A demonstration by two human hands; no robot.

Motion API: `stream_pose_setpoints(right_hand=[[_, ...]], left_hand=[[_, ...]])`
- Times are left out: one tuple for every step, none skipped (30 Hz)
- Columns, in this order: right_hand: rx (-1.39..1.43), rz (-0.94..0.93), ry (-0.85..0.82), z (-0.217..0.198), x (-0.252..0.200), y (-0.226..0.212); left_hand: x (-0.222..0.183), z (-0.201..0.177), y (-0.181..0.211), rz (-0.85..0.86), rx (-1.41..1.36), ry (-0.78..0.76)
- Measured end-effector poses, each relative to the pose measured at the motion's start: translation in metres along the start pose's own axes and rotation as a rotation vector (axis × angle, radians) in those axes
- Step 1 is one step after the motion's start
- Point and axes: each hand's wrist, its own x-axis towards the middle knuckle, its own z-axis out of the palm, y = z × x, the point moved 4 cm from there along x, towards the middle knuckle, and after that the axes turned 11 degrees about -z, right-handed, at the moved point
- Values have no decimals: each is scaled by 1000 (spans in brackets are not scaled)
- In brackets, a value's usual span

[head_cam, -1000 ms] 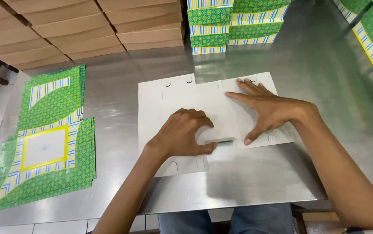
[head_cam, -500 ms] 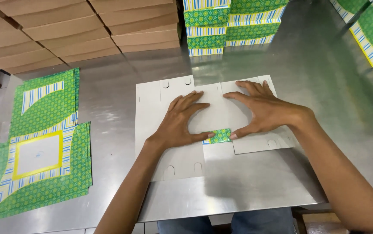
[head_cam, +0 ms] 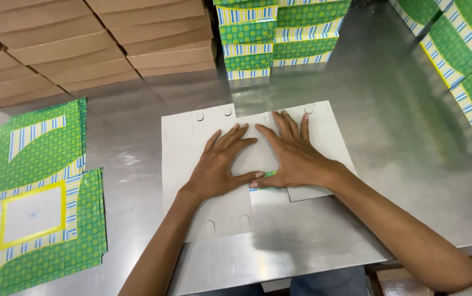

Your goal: Assembling cardboard boxes by folding pre-cut sheets and applying decorative wraps on a stainless steel table.

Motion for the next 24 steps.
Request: stream_pose_setpoints(right_hand=[[2,-1,-2,3,0,-5],[-7,-8,11,4,0,-9],[-17,-17,26,5,1,-14],[-16,-21,27,6,1,-17],[-7,-27,25,8,1,-21],[1,-33,22,9,2,-24],[2,-31,23,5,1,-22],[13,-28,11,2,1,-21],[23,-29,-2,-1,2,-21],[24,-32,-1,-4,1,-17],[23,-4,-26,-6,0,-11],[21,24,-51,-8,-2,-5],[22,26,-51,-12,-4,-1],[30,37,-70,-14,-7,4],[38,49,-91,-17,-10,8],[40,51,-92,-20,-12,11],[59,71,-107,-23,-14,14],[77,91,-123,-25,-16,17],[78,90,-117,-26,-16,19],[77,97,-132,-27,-16,22],[75,103,-151,-27,-17,24],[74,102,-149,-27,-16,26],[72,97,-150,-26,-16,28],[71,92,-151,-24,-16,29]], left_hand=[[-1,0,1,-3,0,-1],[-1,1,2,-2,-3,2],[-1,0,3,0,-3,7],[-2,-1,4,-2,0,9],[-2,-1,3,-2,-4,7],[-1,-2,3,-1,-7,5],[-1,-2,6,0,-7,3],[-1,-3,8,-1,-10,6],[-2,-6,9,-6,-10,12],[-2,-5,7,-8,-8,13],[-1,-4,5,-16,-13,9],[-1,-3,3,-23,-17,4],[-1,-4,5,-23,-16,3],[-1,-4,6,-27,-22,3],[-2,-5,7,-31,-29,3],[-2,-5,8,-31,-30,1],[-2,-6,9,-34,-35,1],[-3,-7,11,-37,-40,2],[-3,-8,11,-34,-35,3],[-2,-8,11,-42,-32,-5],[-3,-7,11,-52,-32,-11],[-1,-8,10,-51,-30,-9],[-1,-7,9,-46,-30,-2],[-2,-6,9,-41,-30,6]])
